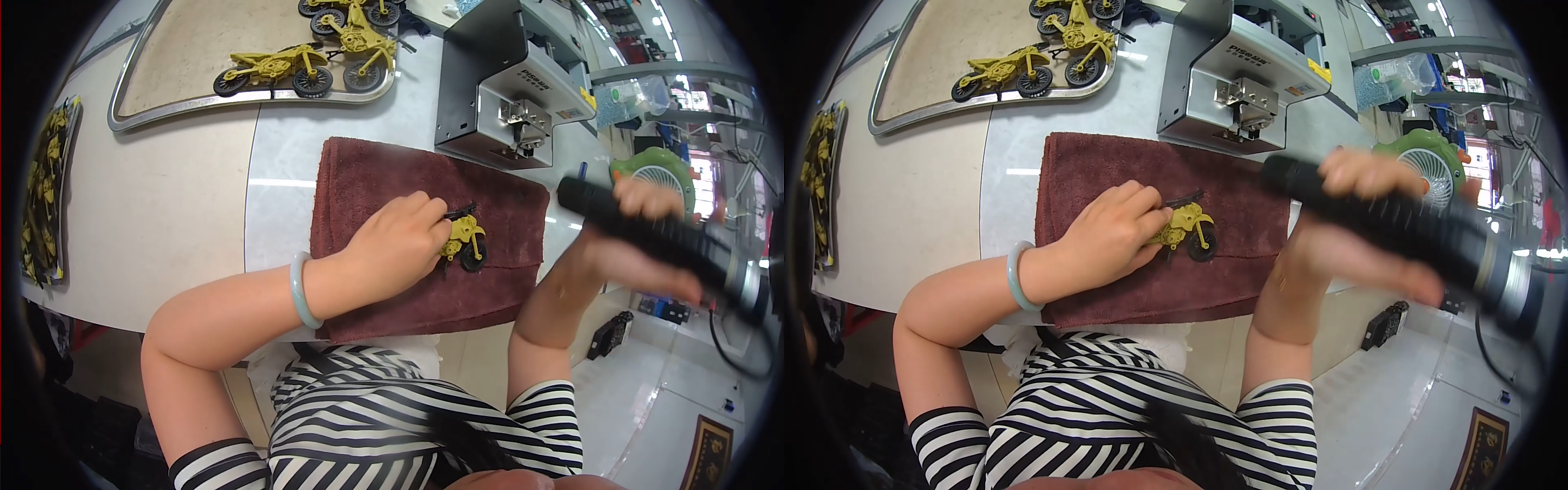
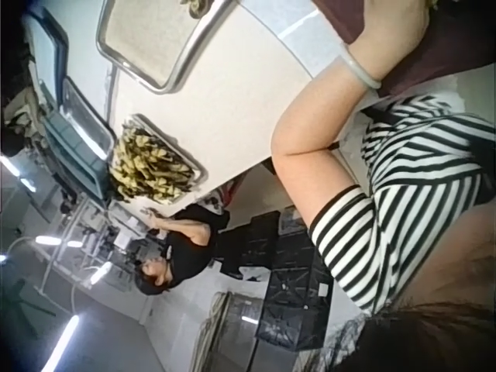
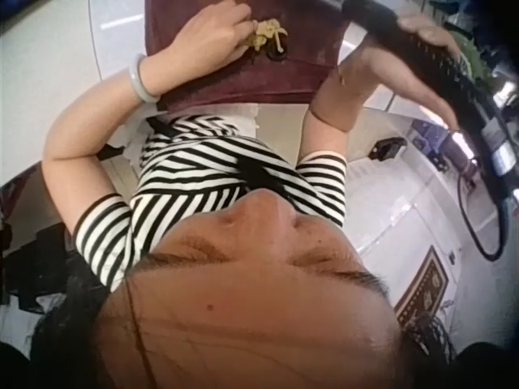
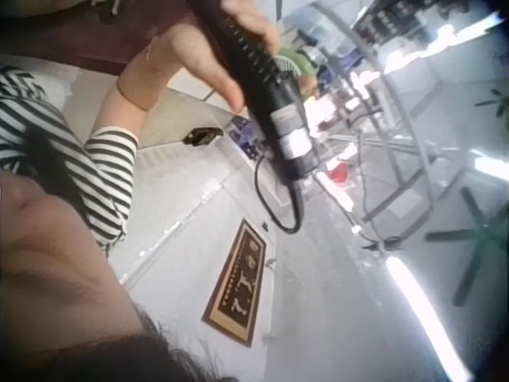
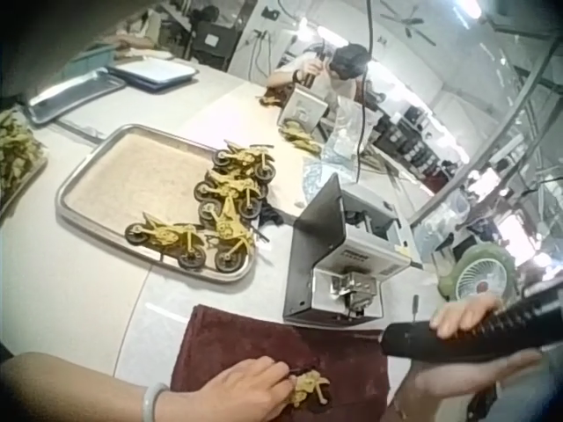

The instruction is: The person takes toy motorcycles one by one from a metal tray, drives screws into them using an electric screwdriver, and places the assembled toy motorcycles back onto the tray.

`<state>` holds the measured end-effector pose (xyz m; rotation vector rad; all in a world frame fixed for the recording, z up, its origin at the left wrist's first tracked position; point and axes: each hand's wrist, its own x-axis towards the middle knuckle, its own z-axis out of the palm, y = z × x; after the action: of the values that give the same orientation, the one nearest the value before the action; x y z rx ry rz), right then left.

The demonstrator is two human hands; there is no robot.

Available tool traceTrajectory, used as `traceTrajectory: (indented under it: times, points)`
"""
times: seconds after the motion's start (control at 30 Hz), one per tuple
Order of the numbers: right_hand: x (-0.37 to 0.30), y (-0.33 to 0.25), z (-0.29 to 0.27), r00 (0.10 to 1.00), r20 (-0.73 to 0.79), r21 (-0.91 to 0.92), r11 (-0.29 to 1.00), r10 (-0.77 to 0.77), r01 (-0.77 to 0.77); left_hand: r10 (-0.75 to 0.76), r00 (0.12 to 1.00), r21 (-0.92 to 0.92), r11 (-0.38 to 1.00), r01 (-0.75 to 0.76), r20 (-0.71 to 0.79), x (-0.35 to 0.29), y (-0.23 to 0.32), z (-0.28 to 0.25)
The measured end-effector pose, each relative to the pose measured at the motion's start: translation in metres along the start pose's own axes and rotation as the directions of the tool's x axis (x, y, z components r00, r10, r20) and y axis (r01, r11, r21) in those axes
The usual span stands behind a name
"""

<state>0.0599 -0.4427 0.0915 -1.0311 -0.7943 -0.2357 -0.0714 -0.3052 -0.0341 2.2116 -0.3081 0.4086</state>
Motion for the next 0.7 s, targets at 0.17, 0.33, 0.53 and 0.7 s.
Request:
traceTrajectory:
  times: [0.17,0.33,0.53,0.7]
  points:
    - [0.036,0.052,-0.010,0.998,0.066,-0.286,0.958,-0.013,0.031,0.279,0.959,0.289,0.915,-0.280,0.045,-0.010,0.009,0.006]
    - [0.029,0.047,0.003,0.996,0.033,-0.329,0.942,0.085,-0.070,0.346,0.934,0.437,0.829,-0.349,0.088,-0.016,0.014,0.005]
    - [-0.026,0.024,0.029,0.962,0.214,0.158,0.966,0.167,-0.203,0.323,0.930,0.621,0.697,-0.358,0.173,-0.020,0.021,0.009]
    - [-0.058,0.021,0.055,0.900,0.274,-0.039,0.939,0.340,-0.343,0.336,0.932,0.596,0.723,-0.349,0.138,-0.022,0.017,0.012]
